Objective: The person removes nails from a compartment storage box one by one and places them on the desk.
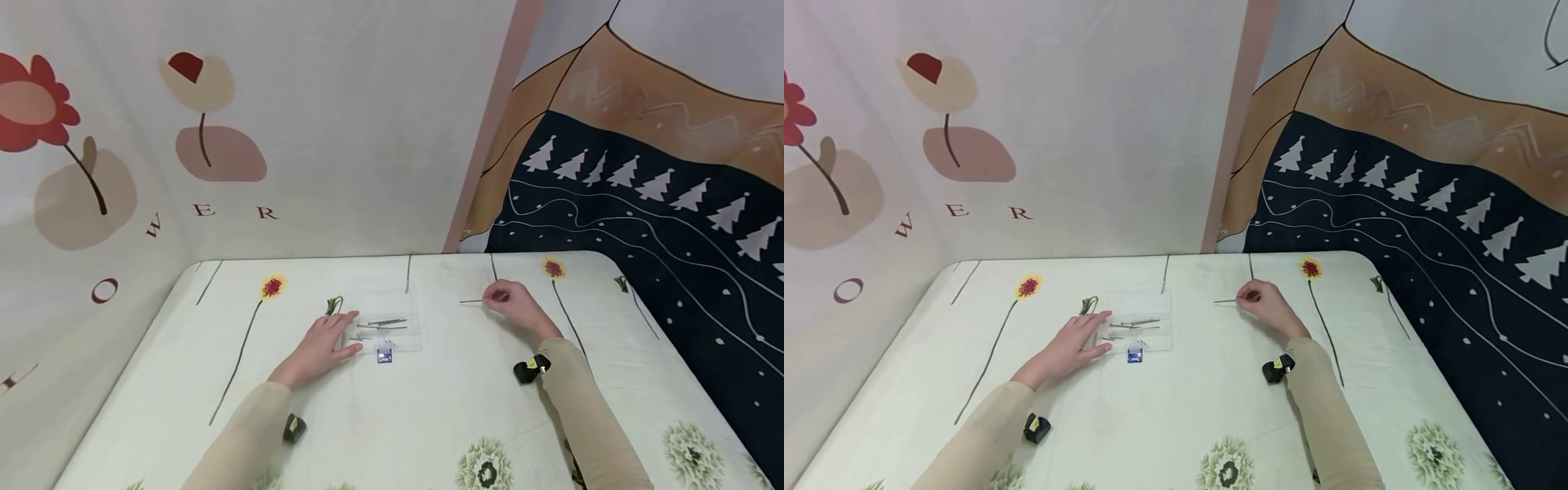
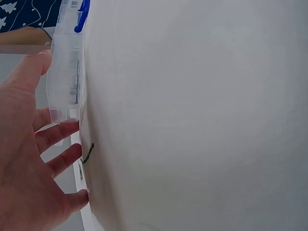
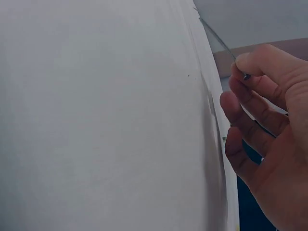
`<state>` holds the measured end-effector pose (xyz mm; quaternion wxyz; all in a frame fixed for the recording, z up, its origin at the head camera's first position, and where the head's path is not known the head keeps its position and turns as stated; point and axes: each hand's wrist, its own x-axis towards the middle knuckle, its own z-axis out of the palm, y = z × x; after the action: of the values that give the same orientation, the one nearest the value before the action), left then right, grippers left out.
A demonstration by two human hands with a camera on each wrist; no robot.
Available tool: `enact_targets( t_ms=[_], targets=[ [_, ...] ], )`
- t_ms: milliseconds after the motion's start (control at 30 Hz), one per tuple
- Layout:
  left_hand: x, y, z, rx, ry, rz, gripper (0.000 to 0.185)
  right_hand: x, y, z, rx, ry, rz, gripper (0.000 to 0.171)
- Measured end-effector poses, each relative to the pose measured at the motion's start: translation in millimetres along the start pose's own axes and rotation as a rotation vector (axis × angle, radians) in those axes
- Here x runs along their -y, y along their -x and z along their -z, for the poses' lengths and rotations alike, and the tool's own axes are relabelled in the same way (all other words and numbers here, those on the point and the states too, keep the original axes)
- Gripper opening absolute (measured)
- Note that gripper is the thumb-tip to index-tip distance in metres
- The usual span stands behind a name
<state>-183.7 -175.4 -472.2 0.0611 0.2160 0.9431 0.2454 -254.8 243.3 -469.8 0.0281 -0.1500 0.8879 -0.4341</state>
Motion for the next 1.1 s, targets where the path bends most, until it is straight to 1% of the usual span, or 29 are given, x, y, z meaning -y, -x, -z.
enact_targets(
  t_ms=[133, 267, 500, 600, 733, 833, 1000, 1100],
  targets=[
    [0.6, -0.2, -0.7, -0.002, -0.001, 0.006, 0.072, -3.6, 0.4, 0.1, -0.006, 0.013, -0.019, 0.009],
    [1.1, 0.5, -0.9, -0.011, -0.004, -0.004, 0.072, -6.3, 0.0, -0.3, -0.013, 0.025, -0.035, 0.009],
    [1.1, 0.8, -1.4, -0.018, -0.003, -0.012, 0.071, -6.7, -0.2, -0.6, -0.014, 0.014, -0.065, 0.01],
    [0.7, 0.3, -1.7, -0.017, -0.002, -0.011, 0.072, -8.0, -1.0, -0.4, -0.02, 0.009, -0.05, 0.01],
    [0.4, 0.2, -1.0, -0.019, -0.001, -0.01, 0.071, -10.1, -3.5, -0.9, -0.064, 0.025, -0.005, 0.013],
    [0.8, 0.0, -1.0, -0.024, -0.003, -0.021, 0.071, -10.2, -4.7, -1.4, -0.097, 0.038, 0.01, 0.015],
    [0.8, -0.1, -2.1, -0.025, 0.002, -0.027, 0.07, -6.4, -3.8, -1.7, -0.103, 0.05, 0.019, 0.015],
    [0.4, 0.4, -2.1, -0.021, 0.005, -0.02, 0.07, -3.2, -3.3, -2.1, -0.109, 0.034, 0.032, 0.016]
  ],
)
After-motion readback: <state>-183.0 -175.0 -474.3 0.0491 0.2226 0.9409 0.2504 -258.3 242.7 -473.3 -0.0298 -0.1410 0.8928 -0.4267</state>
